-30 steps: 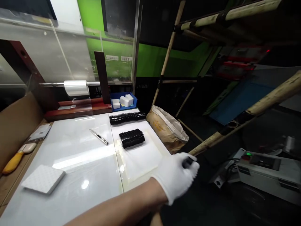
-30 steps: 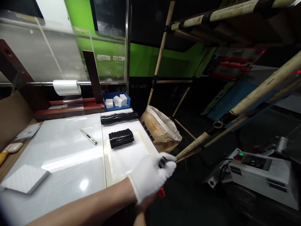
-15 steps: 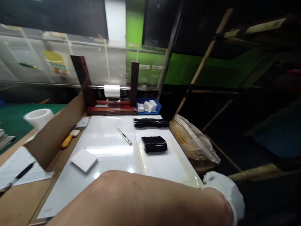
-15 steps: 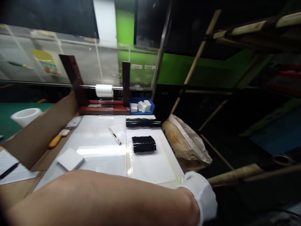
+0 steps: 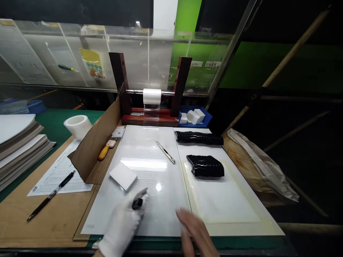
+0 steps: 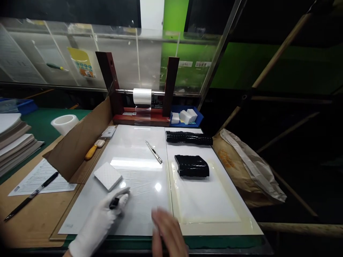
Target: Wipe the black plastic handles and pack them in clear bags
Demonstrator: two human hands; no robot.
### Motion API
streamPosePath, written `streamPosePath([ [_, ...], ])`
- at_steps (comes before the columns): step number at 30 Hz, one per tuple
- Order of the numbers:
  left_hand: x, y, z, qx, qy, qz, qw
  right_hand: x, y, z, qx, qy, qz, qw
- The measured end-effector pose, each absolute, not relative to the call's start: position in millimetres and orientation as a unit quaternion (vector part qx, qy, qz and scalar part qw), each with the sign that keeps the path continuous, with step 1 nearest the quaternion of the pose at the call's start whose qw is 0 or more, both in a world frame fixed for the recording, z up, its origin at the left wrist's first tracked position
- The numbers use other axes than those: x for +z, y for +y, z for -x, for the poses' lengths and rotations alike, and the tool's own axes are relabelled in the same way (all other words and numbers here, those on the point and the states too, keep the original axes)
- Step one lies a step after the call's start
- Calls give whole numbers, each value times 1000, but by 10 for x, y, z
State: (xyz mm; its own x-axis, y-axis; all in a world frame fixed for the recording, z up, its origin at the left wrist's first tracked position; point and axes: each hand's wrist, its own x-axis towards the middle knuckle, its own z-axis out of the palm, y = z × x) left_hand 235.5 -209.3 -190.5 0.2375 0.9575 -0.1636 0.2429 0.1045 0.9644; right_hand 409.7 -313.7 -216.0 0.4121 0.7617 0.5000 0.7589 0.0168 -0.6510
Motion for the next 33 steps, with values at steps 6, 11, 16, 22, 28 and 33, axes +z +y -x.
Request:
streamPosePath([
  [6, -1804, -1853, -1858, 306, 596, -542, 508, -2103, -1564, -4387, 61, -638, 715, 278],
  [11, -1960, -2042, -1740, 336, 621, -434, 560, -2355, -1414, -4451, 35, -614, 760, 211],
  [16, -2004, -2144, -1855, 289, 578, -287, 707, -2259, -1265, -4391, 14, -638, 749, 180],
  [22, -1828, -1936, -1895, 239, 528, -371, 726, -1915, -150, -4330, 45, -730, 663, 160],
  [28, -1576, -1824, -1852, 271, 589, -516, 560, -1849, -208, -4324, 108, -784, 598, 123],
  [33, -1585, -1802, -1999, 320, 564, -526, 550, -1874, -634, -4329, 83, -783, 605, 117],
])
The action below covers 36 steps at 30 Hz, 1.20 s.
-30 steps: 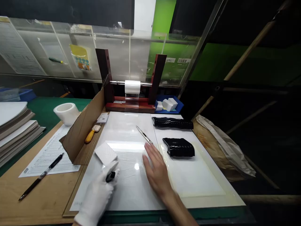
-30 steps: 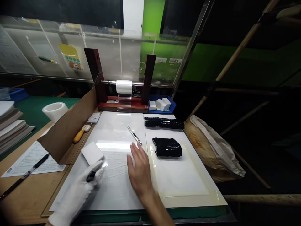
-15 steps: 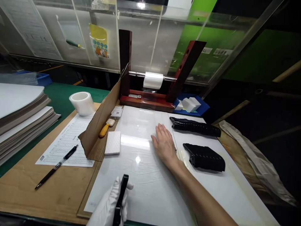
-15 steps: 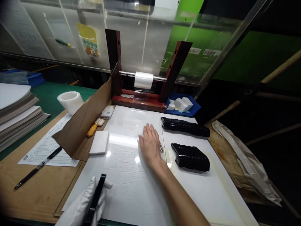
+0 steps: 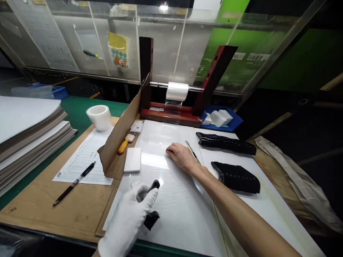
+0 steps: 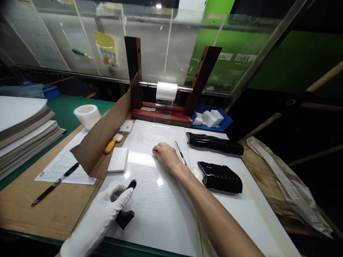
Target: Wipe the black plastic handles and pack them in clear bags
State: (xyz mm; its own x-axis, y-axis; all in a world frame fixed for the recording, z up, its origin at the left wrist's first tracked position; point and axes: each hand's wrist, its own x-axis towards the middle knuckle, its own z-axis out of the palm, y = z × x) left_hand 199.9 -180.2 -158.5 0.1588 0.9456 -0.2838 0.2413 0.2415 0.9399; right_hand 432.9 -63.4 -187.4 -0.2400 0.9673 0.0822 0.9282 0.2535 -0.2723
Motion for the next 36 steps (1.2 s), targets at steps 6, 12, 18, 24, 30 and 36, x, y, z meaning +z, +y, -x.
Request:
streamPosePath([
  [6, -1643, -1884, -2034, 329, 572, -555, 505, -1824, -79, -4397, 57, -746, 653, 122],
  [12, -1579, -1804, -1862, 281, 619, -544, 492, -1784, -275, -4390, 137, -764, 616, 135],
  [18, -1330, -1631, -2214, 302, 515, -570, 564, -1766, -1670, -4106, 192, -774, 587, 142],
  [24, -1582, -1293, -2600, 290, 501, -617, 533, -1914, -2694, -3675, 201, -785, 566, 150],
  [30, -1887, -1564, -2154, 228, 465, -690, 506, -1804, -2849, -3648, 206, -778, 557, 207],
  [36, -1747, -1899, -1880, 170, 283, -771, 545, -1362, -2592, -3921, 394, -666, 557, 301],
])
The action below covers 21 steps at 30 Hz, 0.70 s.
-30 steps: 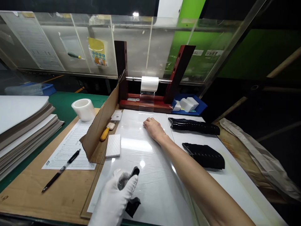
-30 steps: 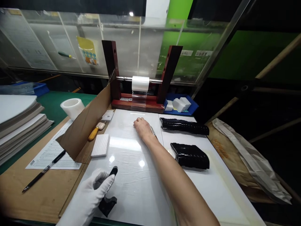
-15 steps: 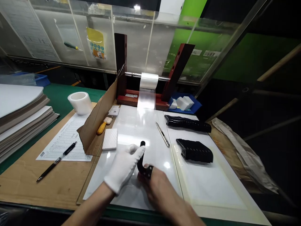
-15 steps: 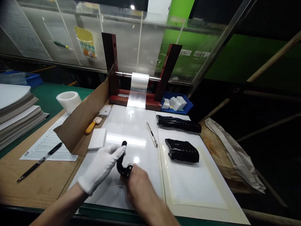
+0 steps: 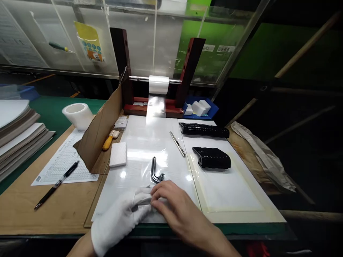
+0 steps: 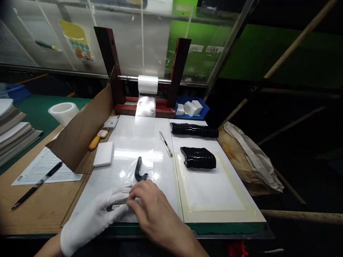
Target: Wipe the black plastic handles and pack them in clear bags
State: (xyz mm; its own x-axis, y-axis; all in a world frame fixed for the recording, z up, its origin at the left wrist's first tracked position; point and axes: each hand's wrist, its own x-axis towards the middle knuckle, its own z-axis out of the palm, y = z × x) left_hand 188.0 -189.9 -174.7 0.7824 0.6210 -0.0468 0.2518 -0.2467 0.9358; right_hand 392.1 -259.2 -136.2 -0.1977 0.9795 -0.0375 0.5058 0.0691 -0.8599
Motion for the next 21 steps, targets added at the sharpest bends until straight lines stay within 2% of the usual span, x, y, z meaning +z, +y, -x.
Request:
streamPosePath([
  [3, -1736, -1798, -2011, 201, 374, -753, 503, -1337, -2368, -4116, 500, -573, 563, 324],
  [5, -1772, -1647, -2135, 221, 432, -744, 459, -1431, -2195, -4216, 497, -544, 580, 346],
  [8, -1868, -1373, -2340, 236, 495, -755, 358, -1678, -1956, -4265, 410, -531, 640, 376],
  [14, -2035, -1073, -2614, 213, 570, -781, 140, -2090, -1737, -4155, 192, -540, 735, 362],
  [21, -2131, -1511, -2249, 171, 510, -842, 48, -2124, -2247, -4350, 126, -594, 711, 355],
])
